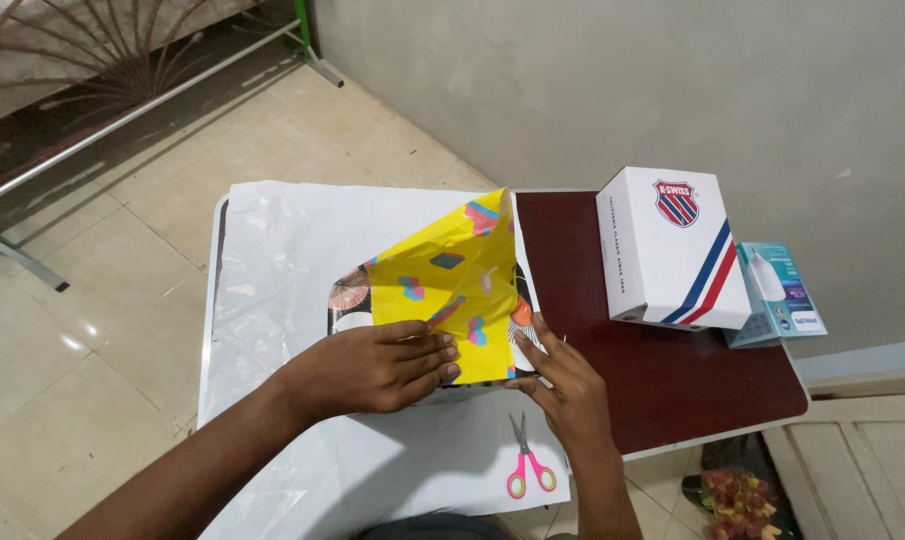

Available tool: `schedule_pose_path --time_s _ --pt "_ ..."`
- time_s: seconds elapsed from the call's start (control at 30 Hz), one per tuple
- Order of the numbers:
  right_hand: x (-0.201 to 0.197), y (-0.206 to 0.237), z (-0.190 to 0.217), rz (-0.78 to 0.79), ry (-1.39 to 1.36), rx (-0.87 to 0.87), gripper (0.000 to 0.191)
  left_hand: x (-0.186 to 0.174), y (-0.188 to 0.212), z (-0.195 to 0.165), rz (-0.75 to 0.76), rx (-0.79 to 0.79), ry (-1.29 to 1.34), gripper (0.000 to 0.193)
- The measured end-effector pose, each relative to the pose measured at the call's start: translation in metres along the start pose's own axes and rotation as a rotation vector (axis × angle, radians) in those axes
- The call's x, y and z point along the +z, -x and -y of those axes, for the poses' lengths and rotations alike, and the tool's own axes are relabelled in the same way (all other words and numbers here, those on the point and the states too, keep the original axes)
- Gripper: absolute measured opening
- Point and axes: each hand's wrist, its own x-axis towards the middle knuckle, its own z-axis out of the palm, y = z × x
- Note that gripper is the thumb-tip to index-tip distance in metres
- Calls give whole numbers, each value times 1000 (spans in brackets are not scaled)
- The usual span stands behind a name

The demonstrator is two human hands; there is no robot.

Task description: The person wraps a rectangular box with yellow patterned wrapping paper at a table. They fold the paper around the box, tear pieces of tape by hand, cut tape with scissors, and press the paper seams down to secure the wrapping.

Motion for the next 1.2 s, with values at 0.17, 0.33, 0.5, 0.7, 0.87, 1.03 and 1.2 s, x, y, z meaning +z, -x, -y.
schedule_pose_path --time_s 0.17,0.33,0.5,0.7,0.87,1.03,1.2 --pt "-2 0 2 22 22 67 60 -1 2 1 40 -5 32 33" --pt "-2 0 0 9 112 21 62 -2 0 4 132 -55 129 40" --pt "0 3 -2 17 151 28 61 -10 2 4 199 -94 177 42" --pt "-2 5 -4 12 156 -3 61 -12 -1 -4 256 -186 268 46" --pt "-4 3 -1 20 163 4 62 -10 3 -9 220 -187 270 49" --pt "-12 -1 10 70 220 -113 79 -7 8 -17 157 -235 175 43" --pt "-2 -1 37 163 260 -243 84 -3 9 -17 135 -266 247 40"
